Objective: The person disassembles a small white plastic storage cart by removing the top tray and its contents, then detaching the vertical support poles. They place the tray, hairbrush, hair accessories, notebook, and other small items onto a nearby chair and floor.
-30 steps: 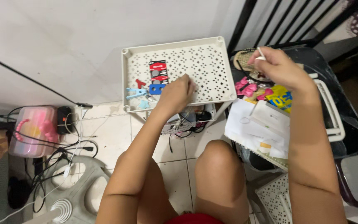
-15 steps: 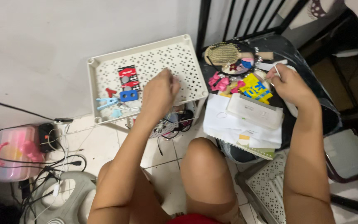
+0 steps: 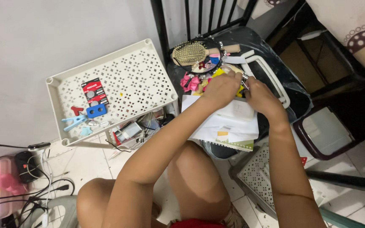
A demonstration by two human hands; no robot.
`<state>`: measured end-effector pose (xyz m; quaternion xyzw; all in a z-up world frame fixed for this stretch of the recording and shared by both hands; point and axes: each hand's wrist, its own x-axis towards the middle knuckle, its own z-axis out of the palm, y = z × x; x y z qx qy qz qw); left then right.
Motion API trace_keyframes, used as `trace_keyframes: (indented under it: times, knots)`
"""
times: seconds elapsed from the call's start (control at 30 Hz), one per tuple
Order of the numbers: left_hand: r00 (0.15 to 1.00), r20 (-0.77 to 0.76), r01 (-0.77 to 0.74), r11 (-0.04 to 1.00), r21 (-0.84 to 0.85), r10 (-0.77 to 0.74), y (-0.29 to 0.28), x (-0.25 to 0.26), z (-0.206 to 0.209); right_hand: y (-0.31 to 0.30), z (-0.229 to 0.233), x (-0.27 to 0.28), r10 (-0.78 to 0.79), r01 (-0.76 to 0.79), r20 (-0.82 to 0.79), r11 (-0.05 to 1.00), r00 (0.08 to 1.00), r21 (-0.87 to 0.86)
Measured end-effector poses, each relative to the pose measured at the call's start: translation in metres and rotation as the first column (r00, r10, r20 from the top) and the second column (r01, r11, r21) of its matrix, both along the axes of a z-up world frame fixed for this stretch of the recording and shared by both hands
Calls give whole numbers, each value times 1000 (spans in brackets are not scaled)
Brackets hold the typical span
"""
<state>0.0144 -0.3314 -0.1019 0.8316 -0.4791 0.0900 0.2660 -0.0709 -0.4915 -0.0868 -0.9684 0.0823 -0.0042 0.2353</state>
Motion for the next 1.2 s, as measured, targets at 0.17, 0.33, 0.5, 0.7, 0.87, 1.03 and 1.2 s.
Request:
trace_keyframes:
  times: [0.17,0.33,0.5,0.7,0.87,1.03,1.2]
  knots:
    - [998,36,50,998,23,-51,-3,2,2,4,15,-7,12,-13,39,1000,999,26]
    - [989,-98,107,994,-31,-109,16,-1,33,14,32,-16,-12,-6,128,990,992,138]
    - [990,-70,107,982,-158,-119,50,-10,68,32,61,-26,32,-20,258,999,966,-50]
    - [989,-139,-1,926,-378,-55,127,-23,90,87,103,-15,213,-147,470,974,857,-173]
    - [980,-196,-114,920,-375,41,171,-18,97,142,115,8,265,-251,534,963,803,-100]
    - [960,-255,-193,936,-295,117,209,-37,79,164,93,12,309,-370,349,921,884,120]
    - [888,-428,-209,977,-48,169,241,-77,41,168,50,-12,362,-410,311,906,879,103]
